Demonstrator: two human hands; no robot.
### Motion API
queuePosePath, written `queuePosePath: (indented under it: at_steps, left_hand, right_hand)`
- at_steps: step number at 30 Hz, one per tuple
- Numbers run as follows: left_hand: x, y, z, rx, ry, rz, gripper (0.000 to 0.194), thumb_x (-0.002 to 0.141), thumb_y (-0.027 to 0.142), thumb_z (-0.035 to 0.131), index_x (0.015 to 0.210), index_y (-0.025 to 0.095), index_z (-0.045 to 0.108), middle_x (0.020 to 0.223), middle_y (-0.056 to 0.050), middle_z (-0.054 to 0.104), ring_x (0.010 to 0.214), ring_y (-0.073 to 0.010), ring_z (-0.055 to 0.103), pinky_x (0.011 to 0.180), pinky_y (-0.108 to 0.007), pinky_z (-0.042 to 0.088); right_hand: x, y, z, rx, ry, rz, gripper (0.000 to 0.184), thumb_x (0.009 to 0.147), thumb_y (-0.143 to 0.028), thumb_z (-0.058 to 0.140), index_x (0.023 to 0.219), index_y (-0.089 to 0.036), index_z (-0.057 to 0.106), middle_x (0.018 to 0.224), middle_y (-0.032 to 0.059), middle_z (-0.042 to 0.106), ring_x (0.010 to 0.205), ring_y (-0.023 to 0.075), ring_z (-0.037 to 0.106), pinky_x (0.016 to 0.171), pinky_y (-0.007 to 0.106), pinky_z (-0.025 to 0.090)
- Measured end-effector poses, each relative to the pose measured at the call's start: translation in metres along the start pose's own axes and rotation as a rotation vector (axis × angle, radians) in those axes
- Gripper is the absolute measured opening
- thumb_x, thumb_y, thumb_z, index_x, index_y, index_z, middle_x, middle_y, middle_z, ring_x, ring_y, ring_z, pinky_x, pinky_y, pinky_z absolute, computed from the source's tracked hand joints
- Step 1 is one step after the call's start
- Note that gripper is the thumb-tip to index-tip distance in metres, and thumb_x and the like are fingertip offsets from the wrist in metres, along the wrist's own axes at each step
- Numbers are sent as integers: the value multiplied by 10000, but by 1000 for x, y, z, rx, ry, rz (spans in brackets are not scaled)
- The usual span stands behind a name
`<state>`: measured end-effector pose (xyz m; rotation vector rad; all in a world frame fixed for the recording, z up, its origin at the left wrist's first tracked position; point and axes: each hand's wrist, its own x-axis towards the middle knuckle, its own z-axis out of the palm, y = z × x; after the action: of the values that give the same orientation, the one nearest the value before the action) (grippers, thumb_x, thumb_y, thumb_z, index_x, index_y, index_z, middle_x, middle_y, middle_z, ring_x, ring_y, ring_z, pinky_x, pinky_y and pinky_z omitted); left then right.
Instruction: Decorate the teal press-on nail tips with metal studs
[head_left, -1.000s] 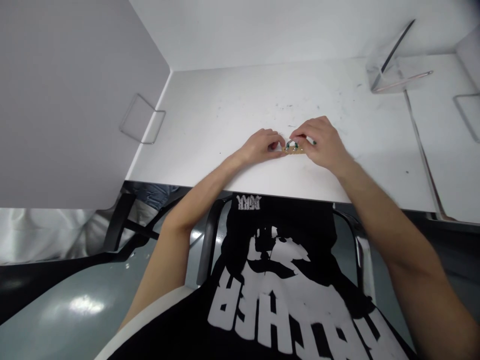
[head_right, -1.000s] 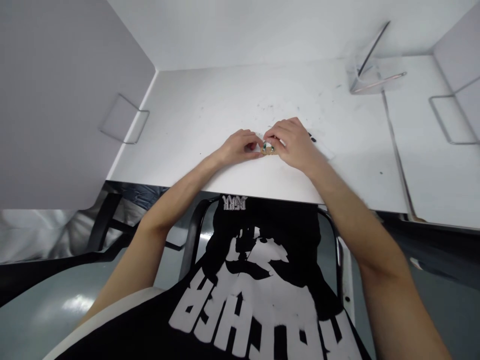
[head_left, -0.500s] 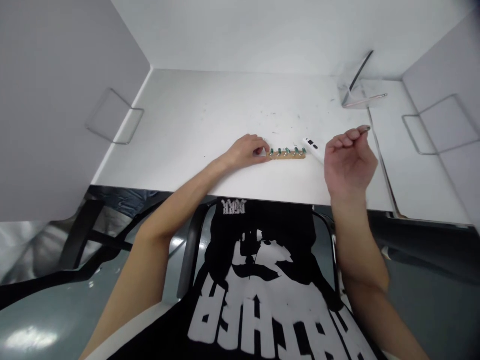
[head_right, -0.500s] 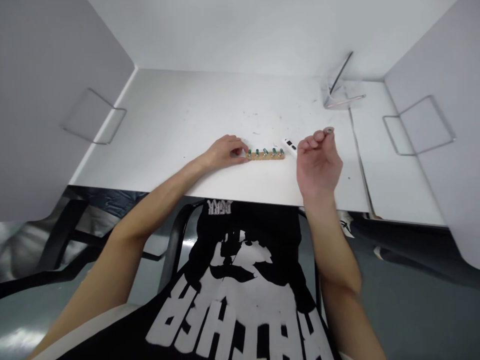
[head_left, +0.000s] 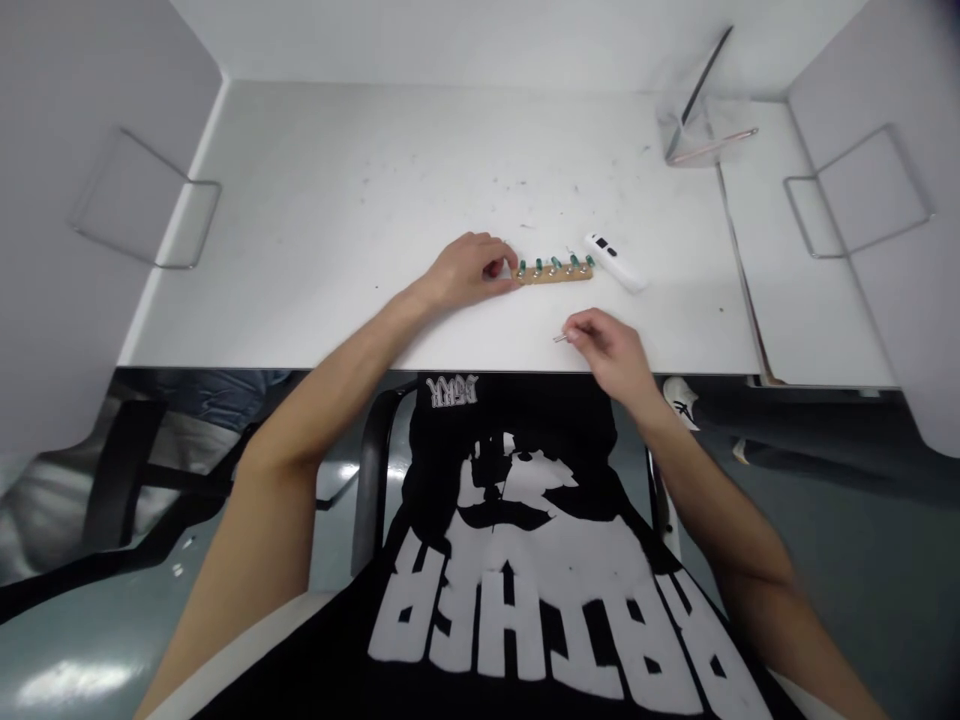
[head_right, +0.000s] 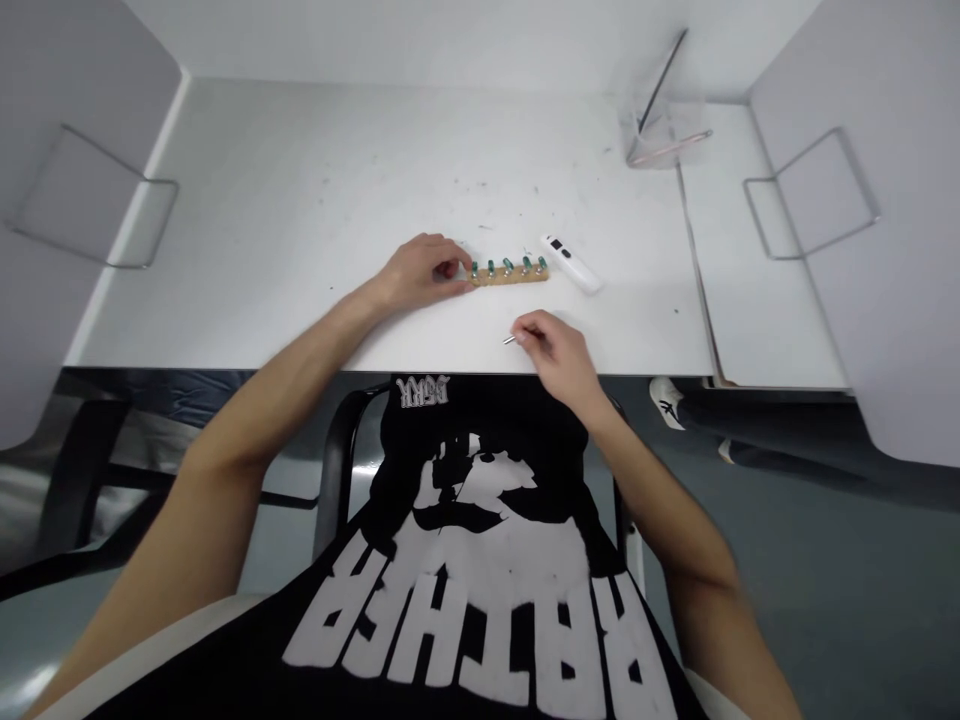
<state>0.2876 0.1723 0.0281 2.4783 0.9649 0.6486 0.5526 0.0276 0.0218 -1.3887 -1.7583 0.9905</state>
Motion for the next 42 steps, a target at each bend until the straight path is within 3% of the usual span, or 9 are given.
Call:
queuePosePath:
  at_steps: [8,11,15,20,23,27,31,36,42]
  left_hand:
    - [-1,4,-2,11,0,-28,246,881,438,675,1011,235,724,782,2,645,789,-146,563,818,-305,406]
    - [-2,8,-2,26,-6,-33,230,885,403,667,1021,225,718,808,-7,667,797,-149,572,808,-303,404]
    - [-4,11,0,34,-16,-12,251,917,420,645,1032,207,713,818,-22,673,805,-156,574,805,-308,407]
    - [-4,10,0,41,-50,36,252,949,419,638,1053,197,697,796,-17,659,769,-156,551,773,-318,399]
    - [-2,10,-4,35,-97,71,200,947,372,646,1043,200,684,820,-15,653,781,-156,556,762,-314,393]
    - [3,10,-9,8,-160,97,193,934,388,681,1008,210,669,809,-6,644,766,-152,559,709,-305,381]
    - [3,12,-9,40,-158,137,246,988,434,606,1043,202,665,881,-23,658,814,-168,588,728,-333,420]
    - [-1,15,-9,111,-134,220,292,1032,437,533,1082,178,657,955,-42,695,905,-200,628,774,-354,461]
    - [-7,21,-14,197,-90,289,222,1037,335,537,1074,148,651,979,-43,707,922,-187,629,814,-340,479]
  right_hand:
    - [20,-40,64,132,-184,-110,553,1017,-563,457,1144,-40,585,1017,74,574,991,0,541,958,157,543]
    - [27,-47,75,168,-187,-165,576,1028,-577,421,1151,-36,579,985,70,573,942,-11,539,901,130,540]
    - [35,-50,51,117,-49,-205,576,1029,-587,409,1107,-45,586,995,67,590,881,-22,542,839,117,525]
    - [51,-54,-11,-102,136,-249,322,963,-464,592,1074,-174,674,1054,9,630,947,-8,592,900,159,505]
    - [65,-53,-30,-236,174,-296,252,949,-411,611,1021,-189,706,1025,2,644,954,21,607,884,196,504]
    - [87,-47,-29,-345,184,-364,211,948,-366,606,1036,-207,713,1019,1,649,926,25,612,845,201,503]
    - [100,-43,-22,-395,174,-437,161,926,-262,621,1043,-182,699,1014,1,645,930,-3,609,824,156,483]
    - [94,-46,-22,-412,150,-517,141,911,-144,584,1043,-159,627,985,3,633,917,-7,588,785,142,472]
    - [84,-56,-29,-476,153,-498,283,790,-3,658,1042,-132,636,959,10,648,913,20,605,827,183,515]
